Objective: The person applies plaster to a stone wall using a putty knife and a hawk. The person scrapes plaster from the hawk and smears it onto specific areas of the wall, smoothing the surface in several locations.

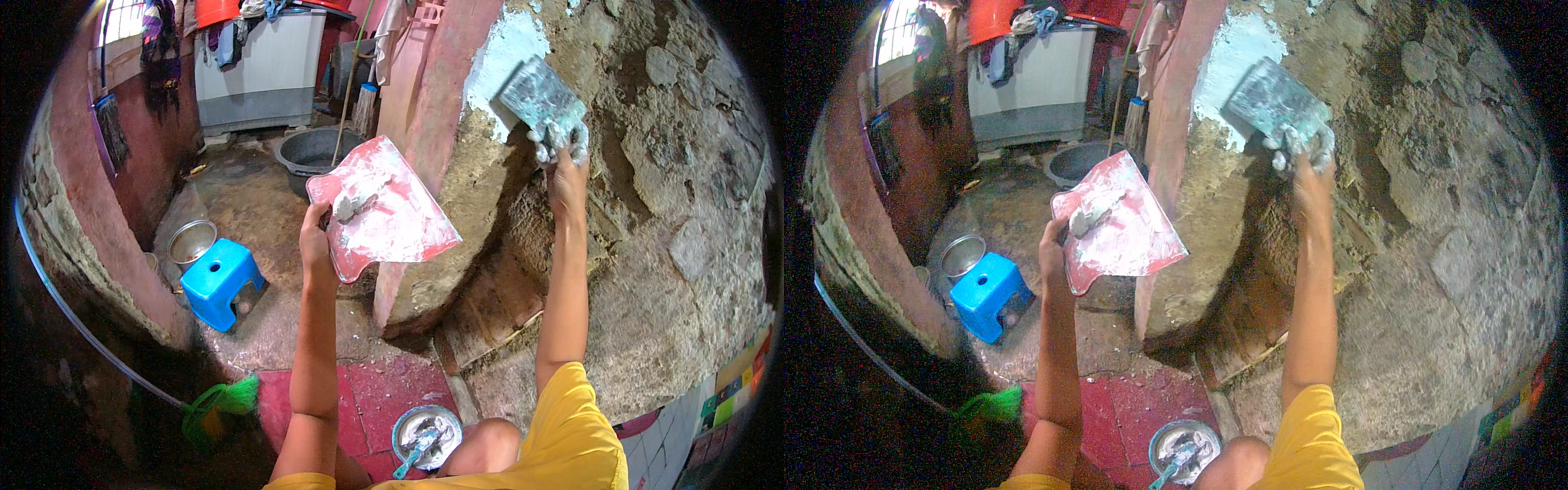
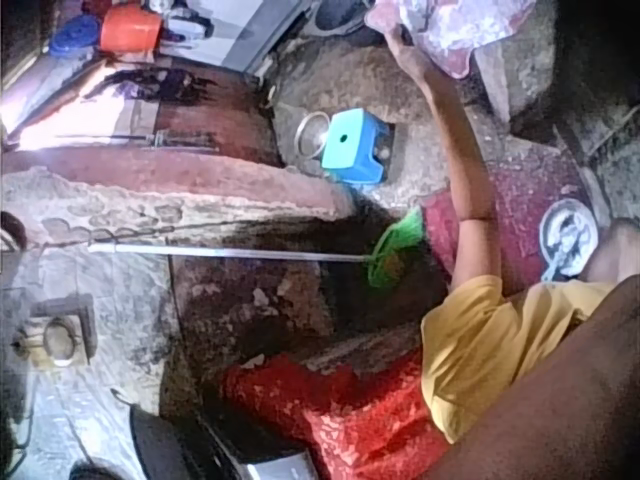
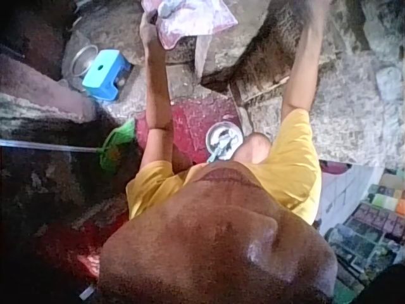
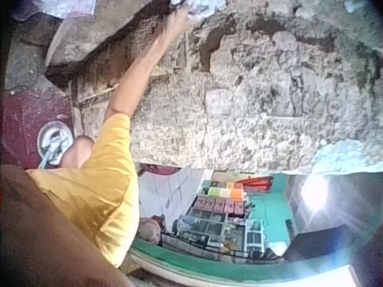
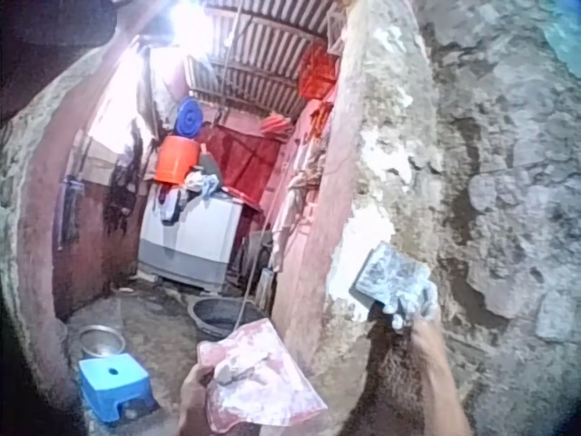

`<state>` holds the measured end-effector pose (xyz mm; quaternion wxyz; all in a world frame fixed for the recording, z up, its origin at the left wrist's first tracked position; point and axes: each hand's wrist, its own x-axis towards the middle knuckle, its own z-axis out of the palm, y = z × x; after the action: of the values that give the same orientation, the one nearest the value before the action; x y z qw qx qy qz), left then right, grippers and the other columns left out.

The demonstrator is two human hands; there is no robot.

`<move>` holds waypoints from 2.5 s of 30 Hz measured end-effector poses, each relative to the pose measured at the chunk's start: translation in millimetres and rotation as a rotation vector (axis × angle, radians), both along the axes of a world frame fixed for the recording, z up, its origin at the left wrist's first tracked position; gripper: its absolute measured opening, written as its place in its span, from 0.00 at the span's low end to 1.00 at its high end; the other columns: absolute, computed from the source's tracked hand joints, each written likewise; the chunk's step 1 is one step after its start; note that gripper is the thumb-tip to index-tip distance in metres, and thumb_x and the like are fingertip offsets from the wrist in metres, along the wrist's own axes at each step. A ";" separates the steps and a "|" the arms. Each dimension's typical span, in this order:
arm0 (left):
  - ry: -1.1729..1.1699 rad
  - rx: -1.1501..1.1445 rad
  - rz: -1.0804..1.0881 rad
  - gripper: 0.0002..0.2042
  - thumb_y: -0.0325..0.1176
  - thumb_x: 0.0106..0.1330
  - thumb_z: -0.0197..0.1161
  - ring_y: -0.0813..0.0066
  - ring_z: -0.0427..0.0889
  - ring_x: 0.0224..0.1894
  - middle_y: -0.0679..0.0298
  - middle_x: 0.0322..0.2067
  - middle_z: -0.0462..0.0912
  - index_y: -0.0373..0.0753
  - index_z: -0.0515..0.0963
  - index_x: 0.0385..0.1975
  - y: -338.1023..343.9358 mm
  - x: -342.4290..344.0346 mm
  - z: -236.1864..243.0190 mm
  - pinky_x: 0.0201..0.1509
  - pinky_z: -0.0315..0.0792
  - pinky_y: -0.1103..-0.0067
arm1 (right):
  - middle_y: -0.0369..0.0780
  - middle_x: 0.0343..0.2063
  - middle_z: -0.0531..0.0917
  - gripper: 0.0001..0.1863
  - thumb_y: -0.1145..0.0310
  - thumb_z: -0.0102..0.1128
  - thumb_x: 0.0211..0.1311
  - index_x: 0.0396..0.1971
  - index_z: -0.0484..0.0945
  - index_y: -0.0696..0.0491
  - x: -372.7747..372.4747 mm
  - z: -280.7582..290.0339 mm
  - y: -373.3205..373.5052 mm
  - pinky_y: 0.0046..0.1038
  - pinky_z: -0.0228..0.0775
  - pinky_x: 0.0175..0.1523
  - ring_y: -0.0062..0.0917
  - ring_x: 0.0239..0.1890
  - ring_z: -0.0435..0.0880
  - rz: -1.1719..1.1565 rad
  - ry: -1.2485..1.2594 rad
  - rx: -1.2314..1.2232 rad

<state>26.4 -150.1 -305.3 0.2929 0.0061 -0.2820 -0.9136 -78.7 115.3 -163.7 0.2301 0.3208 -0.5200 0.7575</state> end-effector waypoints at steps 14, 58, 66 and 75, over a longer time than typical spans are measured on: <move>-0.027 -0.053 0.070 0.11 0.33 0.55 0.46 0.72 0.74 0.28 0.61 0.27 0.73 0.32 0.69 0.30 5.4 9.6 7.7 0.34 0.70 0.79 | 0.37 0.33 0.73 0.19 0.73 0.47 0.54 0.47 0.57 0.56 -18.1 -7.9 3.1 0.18 0.64 0.29 0.18 0.31 0.72 -0.199 0.056 0.108; -0.370 -0.316 -0.297 0.19 0.35 0.54 0.49 0.75 0.73 0.35 0.63 0.36 0.73 0.36 0.63 0.46 29.7 93.3 -33.1 0.41 0.67 0.81 | 0.33 0.26 0.76 0.14 0.72 0.51 0.52 0.40 0.68 0.58 122.5 -173.3 17.6 0.13 0.63 0.20 0.11 0.22 0.72 0.613 -0.737 0.327; -0.477 -0.276 -0.190 0.12 0.38 0.54 0.51 0.76 0.74 0.26 0.64 0.25 0.76 0.34 0.73 0.28 8.5 97.3 -36.2 0.35 0.66 0.82 | 0.33 0.26 0.76 0.12 0.73 0.51 0.52 0.38 0.69 0.58 101.9 -165.9 50.4 0.14 0.63 0.24 0.12 0.23 0.71 0.238 -0.604 0.435; -0.398 -0.292 -0.231 0.10 0.34 0.54 0.49 0.74 0.75 0.30 0.60 0.28 0.75 0.34 0.71 0.30 18.0 105.3 -33.2 0.36 0.69 0.80 | 0.40 0.40 0.73 0.20 0.75 0.46 0.54 0.49 0.61 0.57 90.1 27.3 50.1 0.23 0.61 0.48 0.23 0.42 0.71 -0.608 0.518 0.493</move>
<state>131.7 -132.1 -338.5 0.1232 0.1111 -0.4616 -0.8715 11.5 165.4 -136.4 0.4807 0.3773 -0.6805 0.4044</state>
